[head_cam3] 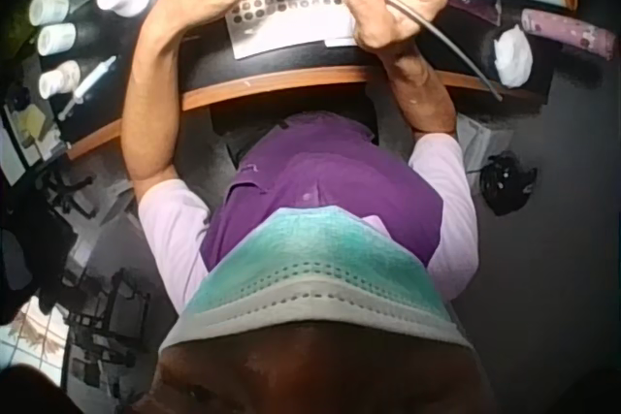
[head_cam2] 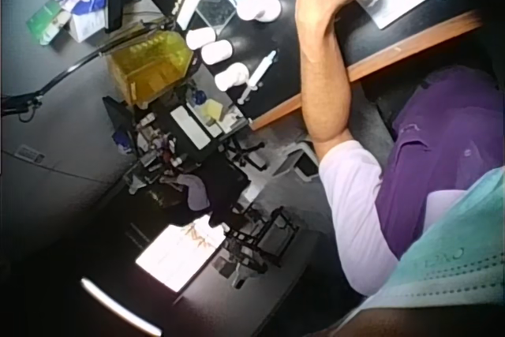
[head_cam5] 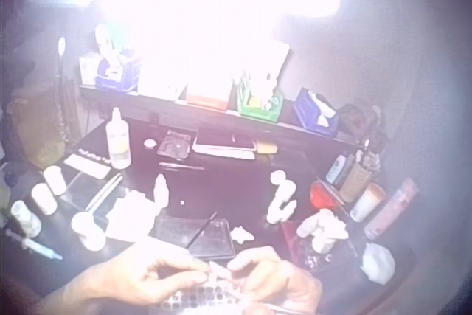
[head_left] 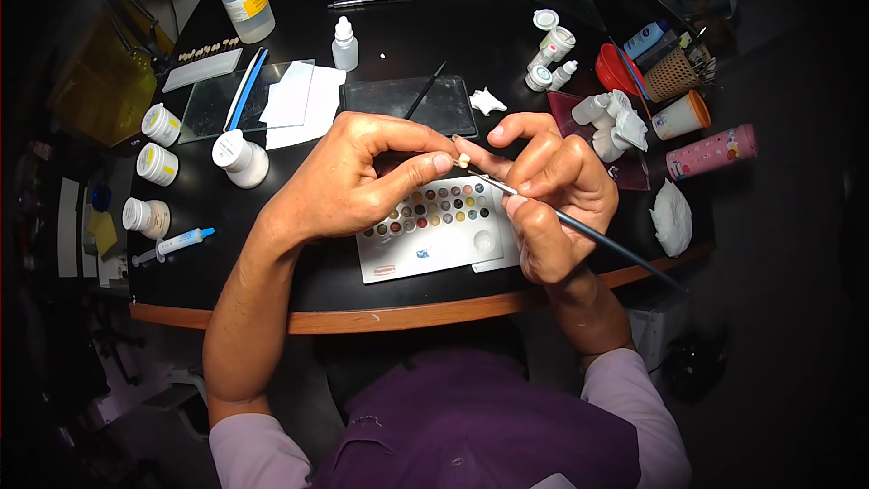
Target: The person paints a dental crown, holding it with tweezers and applying pigment from a palette onto it using a brush.
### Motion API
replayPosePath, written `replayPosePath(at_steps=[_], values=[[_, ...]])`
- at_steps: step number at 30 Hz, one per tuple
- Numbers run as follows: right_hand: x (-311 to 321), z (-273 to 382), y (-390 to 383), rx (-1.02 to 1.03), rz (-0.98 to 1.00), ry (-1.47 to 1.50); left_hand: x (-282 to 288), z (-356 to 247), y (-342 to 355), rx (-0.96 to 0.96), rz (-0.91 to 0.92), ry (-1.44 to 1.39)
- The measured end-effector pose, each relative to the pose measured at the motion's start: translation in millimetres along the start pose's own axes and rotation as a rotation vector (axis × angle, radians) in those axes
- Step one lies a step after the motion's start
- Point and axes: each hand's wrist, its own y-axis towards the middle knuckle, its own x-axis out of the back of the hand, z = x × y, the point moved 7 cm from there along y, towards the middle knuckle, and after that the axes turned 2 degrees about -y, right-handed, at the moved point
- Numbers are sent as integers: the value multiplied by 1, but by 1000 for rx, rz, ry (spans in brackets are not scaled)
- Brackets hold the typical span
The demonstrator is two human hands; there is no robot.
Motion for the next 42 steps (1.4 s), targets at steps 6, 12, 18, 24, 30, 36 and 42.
replayPosePath(at_steps=[6, 12, 18, 24, 30, 36, 42], values=[[1, -1, -1, 3, 0, -50, 0, 0, 0, -44, -40, 75], [-3, -1, 0, 52, 36, -141, 1, -4, 0, -45, -30, 100], [-4, 1, -1, 106, 48, -148, 0, -5, 0, -71, -38, 98], [-3, 3, -1, 107, 46, -62, 2, -7, 1, -97, -38, 115], [1, 5, -3, 78, 20, 15, 1, -8, 1, -161, -29, 95], [6, -1, 0, 20, -34, 103, 0, -7, 1, -176, -10, 91], [10, -3, 1, -67, -56, 197, -1, -11, 0, -224, -8, 106]])
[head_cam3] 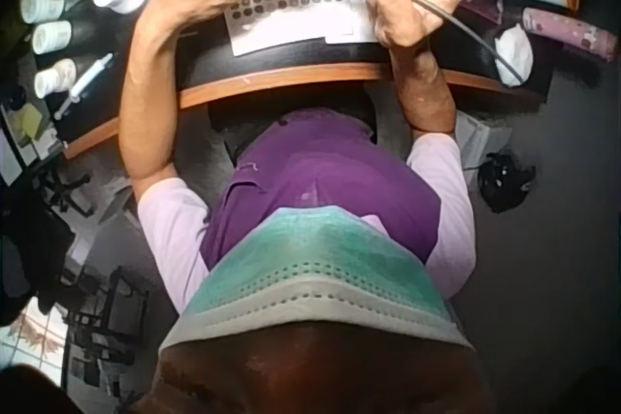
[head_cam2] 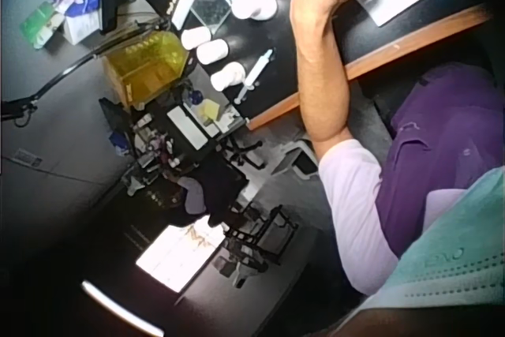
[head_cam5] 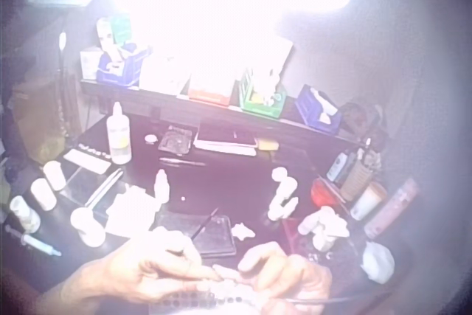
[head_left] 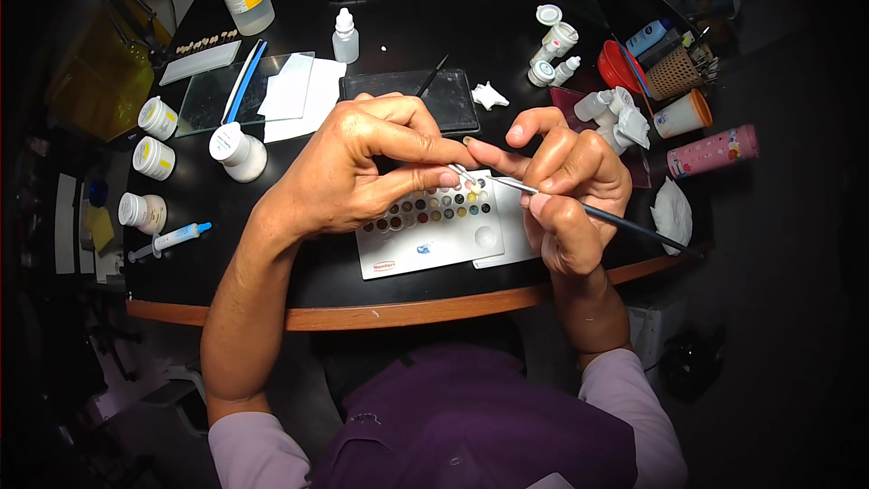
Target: The person paints a dental crown, holding it with tweezers and applying pigment from a palette onto it using a brush.
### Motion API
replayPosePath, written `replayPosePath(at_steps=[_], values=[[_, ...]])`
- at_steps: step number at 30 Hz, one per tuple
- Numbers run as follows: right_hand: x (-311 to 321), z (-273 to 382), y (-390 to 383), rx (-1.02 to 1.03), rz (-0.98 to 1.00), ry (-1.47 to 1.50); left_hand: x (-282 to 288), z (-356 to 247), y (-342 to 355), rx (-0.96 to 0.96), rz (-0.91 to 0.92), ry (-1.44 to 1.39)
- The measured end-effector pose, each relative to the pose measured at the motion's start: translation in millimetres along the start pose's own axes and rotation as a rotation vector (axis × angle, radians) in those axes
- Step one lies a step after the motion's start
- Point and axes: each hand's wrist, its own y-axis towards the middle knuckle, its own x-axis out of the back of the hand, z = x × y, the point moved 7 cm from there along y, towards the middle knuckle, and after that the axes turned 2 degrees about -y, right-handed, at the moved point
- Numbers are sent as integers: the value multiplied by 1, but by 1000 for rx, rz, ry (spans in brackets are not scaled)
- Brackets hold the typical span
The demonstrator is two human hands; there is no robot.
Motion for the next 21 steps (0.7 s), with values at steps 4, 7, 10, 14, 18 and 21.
replayPosePath(at_steps=[4, 7, 10, 14, 18, 21], values=[[1, 1, 1, 14, 43, 18, 2, -4, 2, -42, -11, 27], [0, 0, 1, -11, 70, 1, 5, -7, 1, -120, -21, 148], [-5, 3, 0, 51, 163, -149, 5, -5, 1, -91, -27, 124], [-6, 6, -5, 126, 193, -252, 4, -5, 1, -105, -22, 114], [-10, 8, -5, 172, 206, -353, 4, -3, 0, -93, -26, 99], [-7, 8, -8, 166, 209, -402, 4, -3, 0, -95, -28, 99]])
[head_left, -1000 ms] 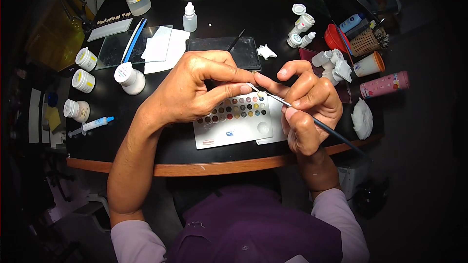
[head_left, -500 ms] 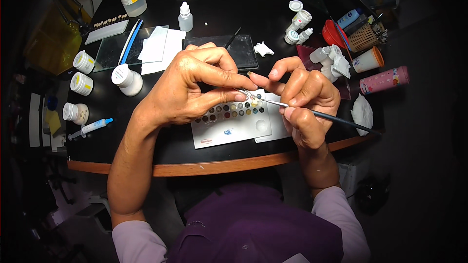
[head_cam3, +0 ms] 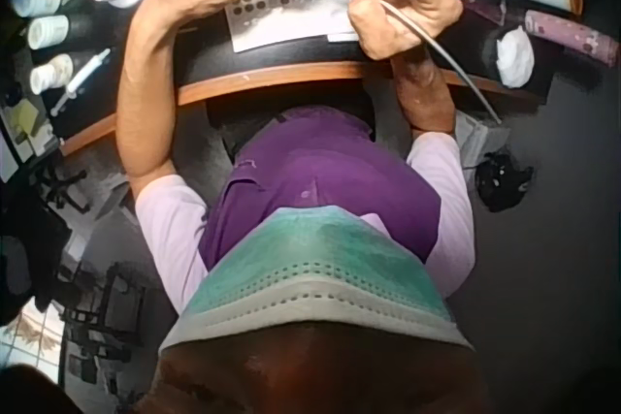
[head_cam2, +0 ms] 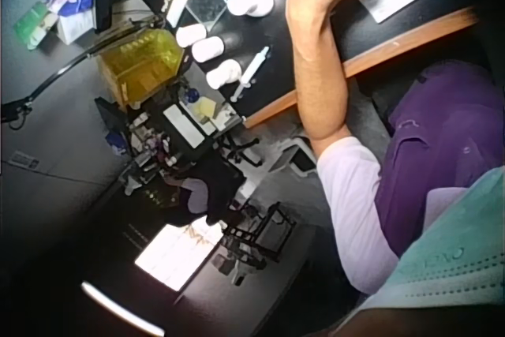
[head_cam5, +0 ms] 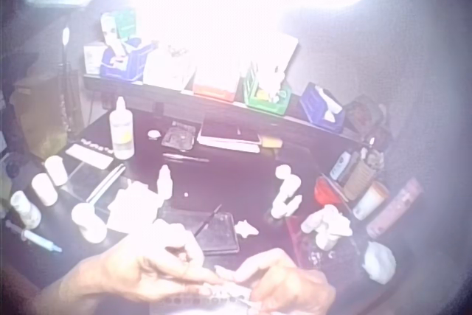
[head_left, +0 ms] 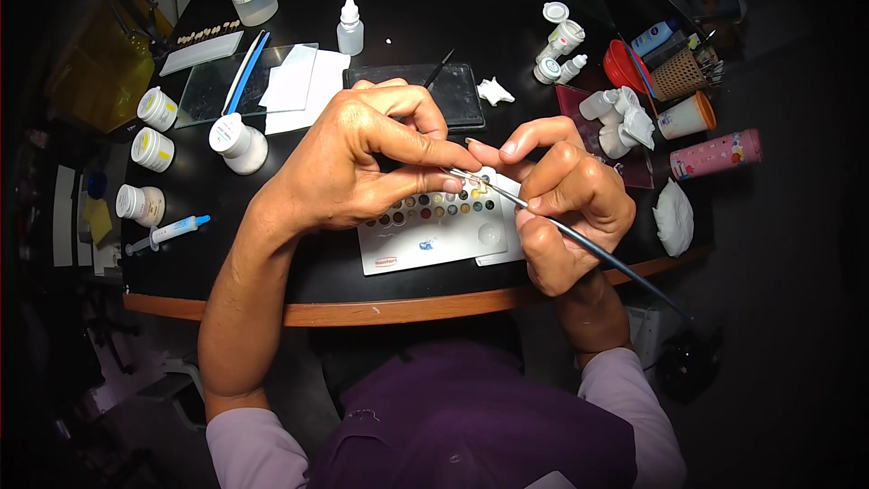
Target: The person paints a dental crown, holding it with tweezers and applying pigment from a palette onto it using a brush.
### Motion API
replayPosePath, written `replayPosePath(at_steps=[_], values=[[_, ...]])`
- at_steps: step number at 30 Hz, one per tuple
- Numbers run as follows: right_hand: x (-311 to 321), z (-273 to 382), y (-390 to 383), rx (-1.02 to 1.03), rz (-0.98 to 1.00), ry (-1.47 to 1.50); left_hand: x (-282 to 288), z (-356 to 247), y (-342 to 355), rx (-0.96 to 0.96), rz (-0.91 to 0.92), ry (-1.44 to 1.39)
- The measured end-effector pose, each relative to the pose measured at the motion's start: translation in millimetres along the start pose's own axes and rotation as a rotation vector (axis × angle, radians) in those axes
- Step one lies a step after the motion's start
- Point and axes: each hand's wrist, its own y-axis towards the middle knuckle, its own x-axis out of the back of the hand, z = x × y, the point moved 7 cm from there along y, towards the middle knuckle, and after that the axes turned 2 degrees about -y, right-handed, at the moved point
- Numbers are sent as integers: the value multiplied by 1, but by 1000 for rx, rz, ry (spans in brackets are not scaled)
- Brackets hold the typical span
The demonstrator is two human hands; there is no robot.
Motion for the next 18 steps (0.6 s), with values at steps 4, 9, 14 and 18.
replayPosePath(at_steps=[4, 9, 14, 18], values=[[-3, 3, 4, 26, 2, 6, -1, 1, 0, 23, 3, -9], [-1, 3, 4, 11, -8, 32, -1, 3, 1, 6, 13, 1], [-3, 1, 5, 16, -4, 35, 1, 1, -1, 29, 11, -2], [2, -2, 3, -65, -167, 110, -2, 2, 1, 23, 35, 7]])
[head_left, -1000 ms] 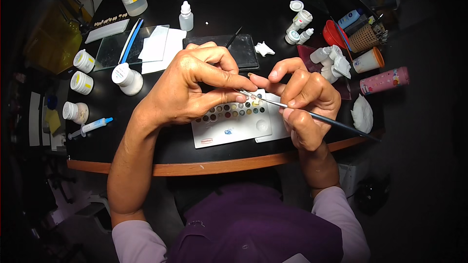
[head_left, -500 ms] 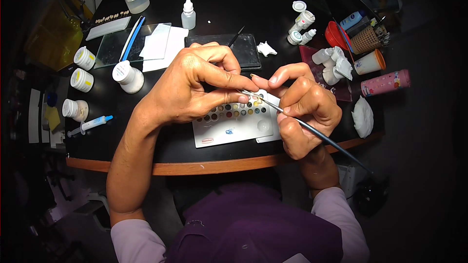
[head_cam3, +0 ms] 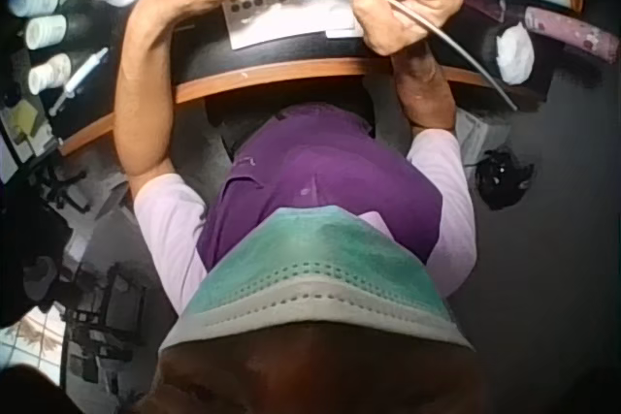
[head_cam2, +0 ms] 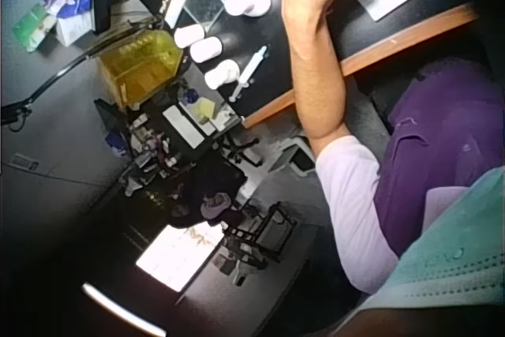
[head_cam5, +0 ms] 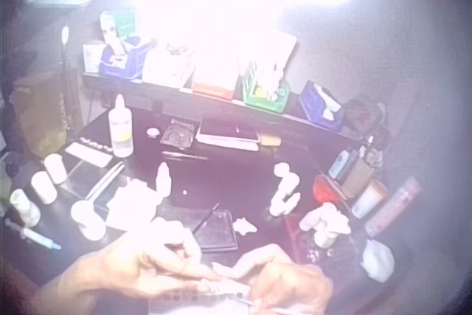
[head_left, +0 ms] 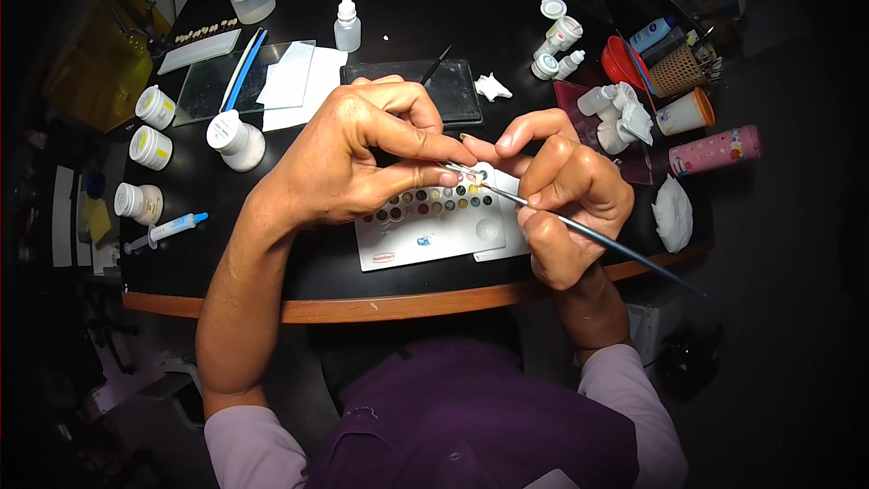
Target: The person paints a dental crown, holding it with tweezers and applying pigment from a palette onto it using a brush.
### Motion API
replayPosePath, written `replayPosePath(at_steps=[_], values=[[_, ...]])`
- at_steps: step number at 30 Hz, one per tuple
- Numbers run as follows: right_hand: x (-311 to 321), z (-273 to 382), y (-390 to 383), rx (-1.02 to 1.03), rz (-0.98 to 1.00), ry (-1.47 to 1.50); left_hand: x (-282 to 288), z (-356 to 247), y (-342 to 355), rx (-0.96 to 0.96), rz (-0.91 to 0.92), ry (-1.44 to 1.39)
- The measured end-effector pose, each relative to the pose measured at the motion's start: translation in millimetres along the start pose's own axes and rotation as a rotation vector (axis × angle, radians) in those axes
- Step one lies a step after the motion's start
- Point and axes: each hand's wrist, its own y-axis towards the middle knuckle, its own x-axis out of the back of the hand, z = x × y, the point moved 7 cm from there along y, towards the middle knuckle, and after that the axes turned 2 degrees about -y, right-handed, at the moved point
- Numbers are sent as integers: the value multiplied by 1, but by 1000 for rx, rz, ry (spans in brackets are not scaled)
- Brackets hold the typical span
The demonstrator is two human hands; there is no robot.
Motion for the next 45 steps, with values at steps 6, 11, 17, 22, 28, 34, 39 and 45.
replayPosePath(at_steps=[6, 11, 17, 22, 28, 34, 39, 45], values=[[16, 4, 0, 41, 10, 100, -3, -4, -2, 66, 9, -62], [40, 2, -17, -45, -142, -51, -3, 3, -7, 99, 9, -4], [42, -22, -74, -334, -96, -148, -1, 7, -3, 43, -16, 109], [35, -28, -87, -394, -45, -202, -3, 10, -6, 26, -27, 154], [32, -31, -89, -427, -13, -331, -5, 10, -8, 14, -30, 175], [32, -33, -89, -397, 27, -362, -7, 6, -6, -1, 9, 241], [34, -31, -87, -380, -2, -353, -6, 6, -5, 12, -4, 225], [33, -32, -87, -397, -6, -366, -7, 6, -5, 25, -2, 206]])
